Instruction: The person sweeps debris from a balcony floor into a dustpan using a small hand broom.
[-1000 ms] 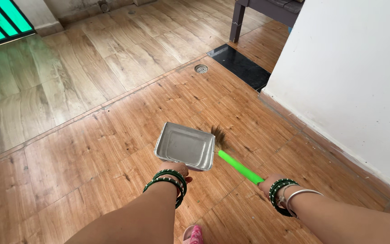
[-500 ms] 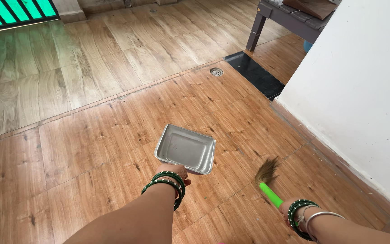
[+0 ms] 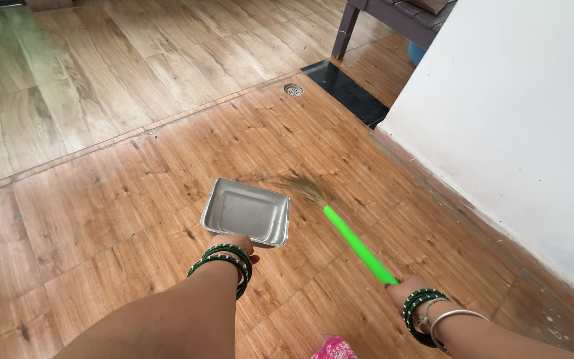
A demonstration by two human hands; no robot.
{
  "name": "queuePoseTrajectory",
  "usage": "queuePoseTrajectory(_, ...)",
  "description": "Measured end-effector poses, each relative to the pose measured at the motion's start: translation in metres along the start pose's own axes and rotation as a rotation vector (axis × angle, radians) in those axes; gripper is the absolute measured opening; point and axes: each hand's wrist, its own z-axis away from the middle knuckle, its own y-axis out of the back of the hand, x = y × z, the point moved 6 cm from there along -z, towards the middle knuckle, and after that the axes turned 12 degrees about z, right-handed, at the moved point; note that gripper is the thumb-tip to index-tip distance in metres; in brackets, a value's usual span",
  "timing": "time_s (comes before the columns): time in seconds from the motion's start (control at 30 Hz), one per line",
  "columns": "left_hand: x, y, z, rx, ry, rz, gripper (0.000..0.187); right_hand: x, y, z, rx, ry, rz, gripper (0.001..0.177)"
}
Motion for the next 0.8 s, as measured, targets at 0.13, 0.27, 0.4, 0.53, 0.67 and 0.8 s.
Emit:
queuePoseTrajectory(0.13,-0.025,-0.025,-0.002,-0.074,0.073,0.002,0.036,0.037,0.002,-0.012,-0.242,-0.318,-0.421,0.025)
queuePoseTrajectory(0.27,-0.022,-0.046,0.011,-0.146,0.052,-0.166,0.035,0.032,-0.006,0.012,-0.338,-0.533,-0.674,0.024)
queuePoseTrajectory(0.4,-0.007,-0.067,0.019,-0.160,0.004,-0.148,0.035,0.027,-0.029,0.025,-0.440,-0.351,-0.423,0.023)
queuePoseTrajectory(0.53,0.003,-0.100,0.001,-0.155,0.044,-0.136,0.036,0.030,0.003,-0.001,-0.260,-0.132,-0.255,0.022)
queuePoseTrajectory(0.67,0.011,-0.142,-0.031,-0.179,-0.001,-0.222,0.036,0.064,0.041,-0.050,0.004,-0.058,-0.229,0.028)
queuePoseTrajectory(0.8,0.018,-0.205,-0.035,-0.240,-0.037,-0.316,0.036,0.132,0.073,-0.124,0.040,-0.229,-0.297,0.031)
